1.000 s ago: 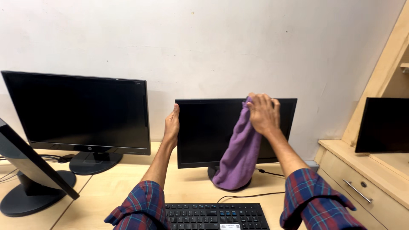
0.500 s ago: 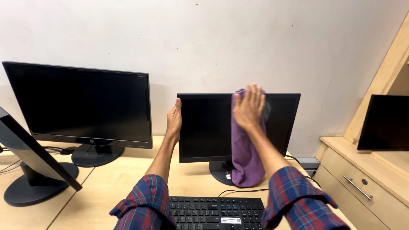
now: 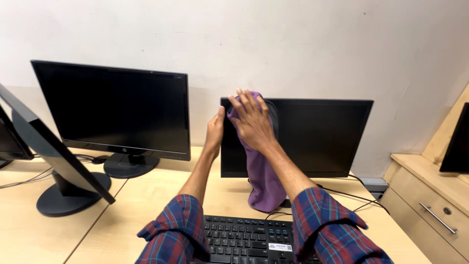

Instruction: The person wipes a keyboard and a computer monitor with a purple cloth, turning the keyboard over to clean the back and wiping all sides of the monitor frame and screen.

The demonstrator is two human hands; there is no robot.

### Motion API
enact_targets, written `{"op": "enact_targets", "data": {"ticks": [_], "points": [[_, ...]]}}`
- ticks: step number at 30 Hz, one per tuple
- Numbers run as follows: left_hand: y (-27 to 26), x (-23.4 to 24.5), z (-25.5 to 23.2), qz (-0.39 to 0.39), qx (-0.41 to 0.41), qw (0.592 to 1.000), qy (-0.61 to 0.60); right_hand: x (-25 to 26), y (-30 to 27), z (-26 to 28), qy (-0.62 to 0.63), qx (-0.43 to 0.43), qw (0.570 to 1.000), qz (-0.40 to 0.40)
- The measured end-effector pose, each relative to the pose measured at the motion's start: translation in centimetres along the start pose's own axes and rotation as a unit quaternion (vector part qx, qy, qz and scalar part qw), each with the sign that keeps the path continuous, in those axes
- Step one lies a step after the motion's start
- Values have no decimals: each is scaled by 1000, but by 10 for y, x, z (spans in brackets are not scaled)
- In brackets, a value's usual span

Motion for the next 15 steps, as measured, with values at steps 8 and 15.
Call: {"op": "enact_targets", "data": {"ticks": [8, 15], "points": [[-129, -9, 1, -116, -126, 953, 249, 17, -16, -7, 103, -32, 994, 18], [-161, -29, -2, -31, -77, 940, 332, 30, 6, -7, 86, -97, 991, -28]]}}
Point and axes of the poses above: each hand's wrist, its own y-axis towards the middle knuckle, its own x-axis out of the back of the hand, z = x × y, the point moved 1 cm from there along y, towards the middle knuckle, and after that the axes turned 7 degrees about -y, right-handed, at the moved point
